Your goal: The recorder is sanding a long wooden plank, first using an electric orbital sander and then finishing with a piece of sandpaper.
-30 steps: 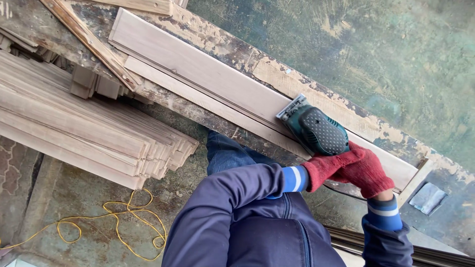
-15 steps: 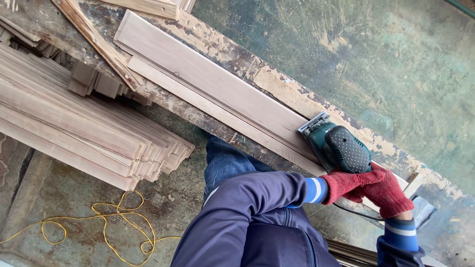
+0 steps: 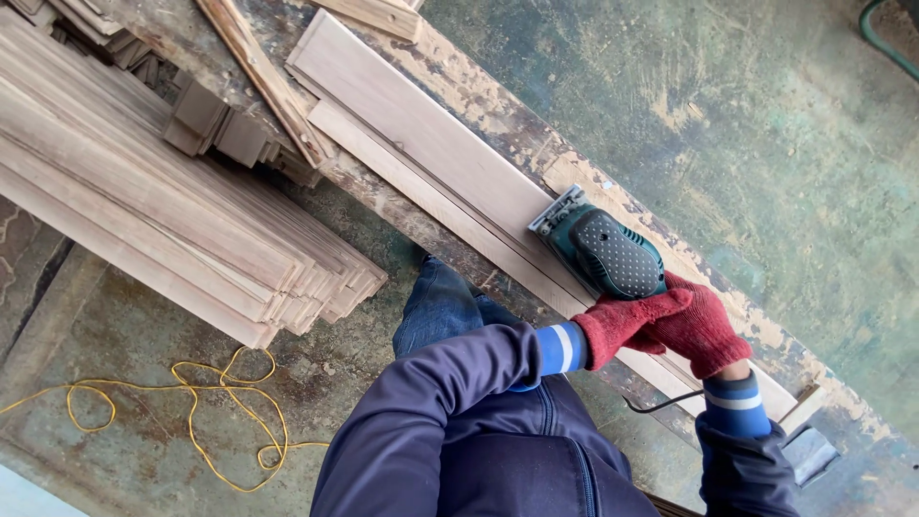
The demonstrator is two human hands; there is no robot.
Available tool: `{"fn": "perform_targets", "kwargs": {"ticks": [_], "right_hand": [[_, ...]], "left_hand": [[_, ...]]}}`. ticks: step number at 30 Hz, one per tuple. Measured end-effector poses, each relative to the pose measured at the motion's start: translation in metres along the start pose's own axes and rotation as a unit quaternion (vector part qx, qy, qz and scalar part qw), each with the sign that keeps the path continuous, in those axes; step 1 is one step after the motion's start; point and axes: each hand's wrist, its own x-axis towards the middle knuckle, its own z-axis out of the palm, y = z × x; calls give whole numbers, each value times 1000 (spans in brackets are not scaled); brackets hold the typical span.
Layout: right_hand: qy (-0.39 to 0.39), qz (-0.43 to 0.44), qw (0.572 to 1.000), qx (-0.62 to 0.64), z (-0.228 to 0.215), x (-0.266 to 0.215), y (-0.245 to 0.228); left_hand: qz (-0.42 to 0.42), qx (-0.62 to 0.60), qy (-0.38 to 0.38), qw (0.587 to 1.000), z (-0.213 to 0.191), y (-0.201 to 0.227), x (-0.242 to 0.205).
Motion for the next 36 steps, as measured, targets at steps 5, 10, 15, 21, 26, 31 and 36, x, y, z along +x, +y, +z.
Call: {"fn": "perform_targets", "kwargs": {"ticks": [5, 10, 15, 21, 26, 31, 36], "right_hand": [[4, -12, 1000, -12, 9, -8, -73], [-1, -50, 999, -14, 14, -6, -131], [0, -81, 994, -74, 31, 15, -182], [-5, -137, 987, -90, 40, 11, -257], [-6, -160, 983, -87, 35, -23, -331], [-8, -185, 981, -65, 46, -29, -389], [-10, -178, 973, -147, 71, 7, -409]], "left_hand": [[5, -18, 20, 1000, -23, 62, -35], [27, -39, 51, 998, -43, 117, -69], [68, -44, 66, 994, -68, 164, -98], [120, -32, 73, 990, -100, 216, -117], [159, -41, 83, 983, -130, 257, -133], [198, -37, 101, 974, -152, 291, -164], [225, -25, 128, 966, -173, 324, -183]]}}
